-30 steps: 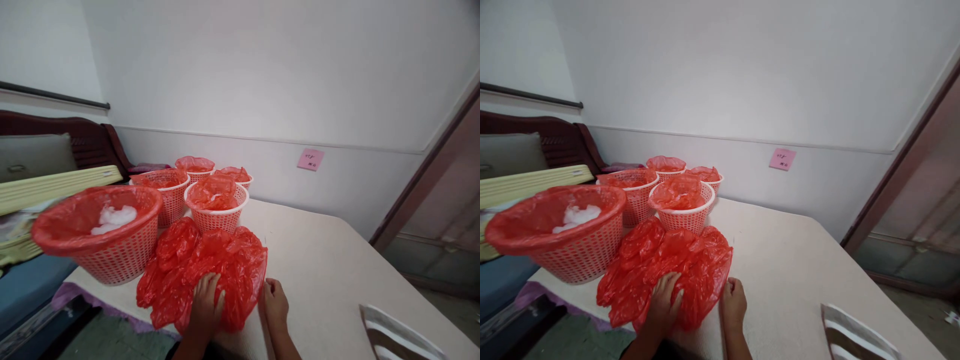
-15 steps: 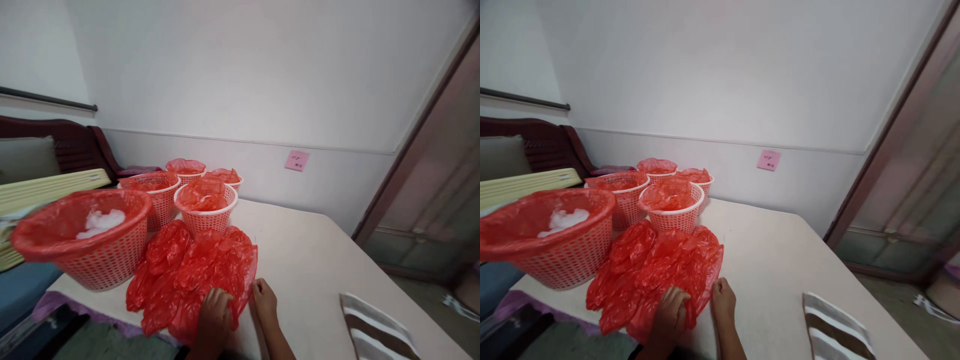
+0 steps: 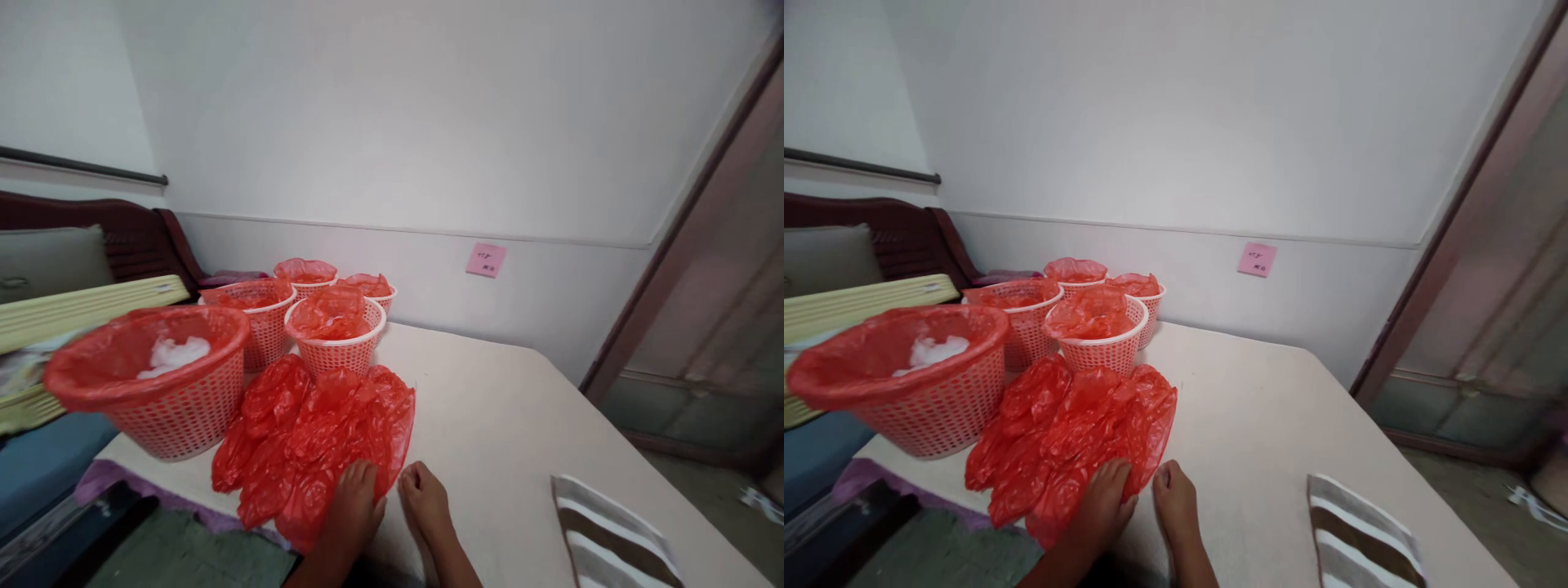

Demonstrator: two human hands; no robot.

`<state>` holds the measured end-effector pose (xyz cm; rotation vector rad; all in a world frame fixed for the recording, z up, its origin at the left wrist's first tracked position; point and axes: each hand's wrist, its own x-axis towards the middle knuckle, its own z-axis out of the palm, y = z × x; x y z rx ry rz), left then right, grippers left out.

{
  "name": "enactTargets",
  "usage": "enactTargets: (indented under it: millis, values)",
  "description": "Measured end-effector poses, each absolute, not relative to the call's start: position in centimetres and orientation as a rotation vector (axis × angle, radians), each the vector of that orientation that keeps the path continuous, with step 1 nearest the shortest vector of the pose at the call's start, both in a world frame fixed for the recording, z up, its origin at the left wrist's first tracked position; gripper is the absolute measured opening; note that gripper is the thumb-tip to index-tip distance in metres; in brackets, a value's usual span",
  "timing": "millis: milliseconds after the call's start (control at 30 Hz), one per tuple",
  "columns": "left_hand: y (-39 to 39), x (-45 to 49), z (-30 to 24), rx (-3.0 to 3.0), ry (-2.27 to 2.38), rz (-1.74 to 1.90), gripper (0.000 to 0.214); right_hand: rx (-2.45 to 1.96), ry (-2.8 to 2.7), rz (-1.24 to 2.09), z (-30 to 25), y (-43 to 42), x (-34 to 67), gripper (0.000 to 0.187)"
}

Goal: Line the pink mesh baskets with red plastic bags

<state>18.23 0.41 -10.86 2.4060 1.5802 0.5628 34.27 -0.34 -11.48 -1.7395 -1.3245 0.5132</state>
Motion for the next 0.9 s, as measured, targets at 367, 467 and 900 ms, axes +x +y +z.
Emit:
enactTargets:
  millis: [367, 467, 900]
  values:
    - [4.3, 3.5, -9.9, 2.361, 2.113, 0.909, 0.060, -1.745, -1.574, 0.451, -11.2, 3.5, 30.8, 0.061]
    - [6.7, 2.0, -11.7, 2.272, 2.183, 0.748, 0.064, -1.851, -1.640, 0.412, -11.5, 4.7, 29.7, 0.059]
    - [13.3, 3.9, -13.2, 2.328, 2.108, 0.640, 0.057, -1.892, -1.672, 0.273, -12.7, 10.1, 29.0, 0.047]
